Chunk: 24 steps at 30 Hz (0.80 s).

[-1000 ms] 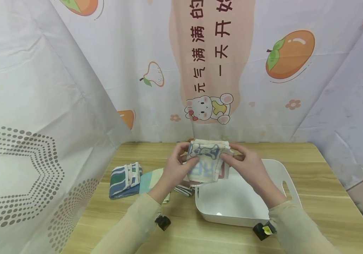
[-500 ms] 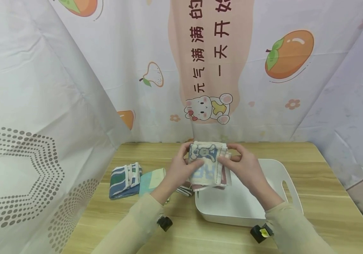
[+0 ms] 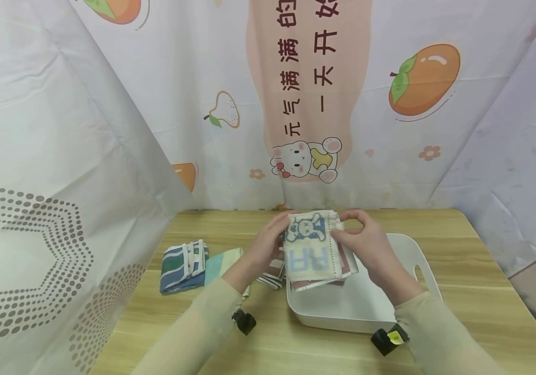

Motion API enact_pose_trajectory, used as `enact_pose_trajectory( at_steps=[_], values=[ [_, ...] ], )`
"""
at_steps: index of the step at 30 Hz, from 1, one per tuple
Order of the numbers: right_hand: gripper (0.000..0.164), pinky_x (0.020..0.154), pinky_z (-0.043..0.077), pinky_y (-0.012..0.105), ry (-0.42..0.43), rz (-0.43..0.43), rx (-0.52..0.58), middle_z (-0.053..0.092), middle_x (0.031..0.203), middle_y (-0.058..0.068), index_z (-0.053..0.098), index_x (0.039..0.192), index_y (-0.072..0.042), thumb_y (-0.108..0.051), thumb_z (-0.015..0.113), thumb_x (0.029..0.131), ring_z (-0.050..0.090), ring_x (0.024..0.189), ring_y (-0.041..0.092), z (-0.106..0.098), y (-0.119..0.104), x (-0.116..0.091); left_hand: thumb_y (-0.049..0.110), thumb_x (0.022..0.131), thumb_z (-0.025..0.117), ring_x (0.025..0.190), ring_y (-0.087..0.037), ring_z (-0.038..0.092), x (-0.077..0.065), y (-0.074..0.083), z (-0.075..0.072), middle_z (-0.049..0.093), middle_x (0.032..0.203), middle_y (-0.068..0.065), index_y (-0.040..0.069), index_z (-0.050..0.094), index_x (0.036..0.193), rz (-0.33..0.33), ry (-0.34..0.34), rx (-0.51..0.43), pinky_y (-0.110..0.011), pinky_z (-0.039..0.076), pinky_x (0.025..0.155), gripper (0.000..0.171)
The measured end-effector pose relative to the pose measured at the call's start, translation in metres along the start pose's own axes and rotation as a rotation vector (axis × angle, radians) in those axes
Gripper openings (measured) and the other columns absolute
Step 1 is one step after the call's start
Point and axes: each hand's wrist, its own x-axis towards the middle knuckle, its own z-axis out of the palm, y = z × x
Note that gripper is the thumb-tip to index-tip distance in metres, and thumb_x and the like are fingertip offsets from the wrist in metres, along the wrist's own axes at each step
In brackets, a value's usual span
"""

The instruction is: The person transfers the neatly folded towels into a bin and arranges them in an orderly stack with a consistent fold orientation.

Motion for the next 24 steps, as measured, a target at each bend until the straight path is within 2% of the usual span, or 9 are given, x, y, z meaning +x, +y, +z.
enact_pose_trajectory(
  at_steps=[3, 6, 14, 19, 24],
  values=[
    [0.048, 0.069, 0.056, 0.027, -0.008, 0.028, 0.060, 0.076, 0.091, 0.001, 0.048, 0.133, -0.009, -0.025, 0.073, 0.096, 0.072, 0.078, 0.011, -0.001, 0.002, 0.001, 0.046, 0.105, 0.051, 0.090, -0.017, 0.065, 0.003, -0.002, -0.002, 0.065, 0.119, -0.006, 0.026, 0.056, 0.143, -0.035, -0.008, -0.060, -0.031, 0.057, 0.068, 0.044],
    [0.044, 0.067, 0.057, 0.027, -0.014, 0.047, 0.096, 0.076, 0.088, -0.002, 0.048, 0.130, -0.012, -0.025, 0.074, 0.096, 0.072, 0.076, 0.012, -0.002, 0.004, 0.002, 0.041, 0.103, 0.060, 0.092, -0.017, 0.066, 0.005, -0.005, -0.004, 0.065, 0.122, -0.004, 0.025, 0.057, 0.143, -0.050, -0.005, -0.087, -0.031, 0.059, 0.069, 0.043],
    [0.044, 0.069, 0.058, 0.028, -0.076, 0.061, 0.230, 0.076, 0.092, -0.001, 0.046, 0.130, -0.013, -0.019, 0.074, 0.096, 0.073, 0.078, 0.013, -0.003, 0.006, 0.001, 0.025, 0.097, 0.072, 0.092, -0.019, 0.071, 0.010, -0.009, -0.006, 0.070, 0.121, -0.005, 0.026, 0.060, 0.138, -0.033, 0.015, -0.116, -0.034, 0.061, 0.070, 0.042],
    [0.053, 0.079, 0.058, 0.030, -0.083, 0.074, 0.216, 0.072, 0.104, -0.004, 0.044, 0.137, -0.012, -0.025, 0.074, 0.096, 0.071, 0.090, 0.012, -0.004, 0.007, 0.000, 0.017, 0.095, 0.074, 0.094, -0.018, 0.072, 0.013, -0.008, -0.001, 0.068, 0.121, -0.004, 0.020, 0.062, 0.136, -0.018, 0.095, -0.134, -0.035, 0.063, 0.073, 0.043],
    [0.072, 0.085, 0.058, 0.032, -0.126, 0.108, 0.163, 0.069, 0.111, 0.002, 0.032, 0.151, -0.007, -0.033, 0.073, 0.097, 0.070, 0.096, 0.014, -0.004, 0.009, 0.000, 0.013, 0.095, 0.075, 0.094, -0.020, 0.072, 0.014, -0.007, 0.005, 0.067, 0.121, -0.006, 0.020, 0.063, 0.133, 0.005, 0.146, -0.151, -0.037, 0.063, 0.074, 0.040]
  ],
)
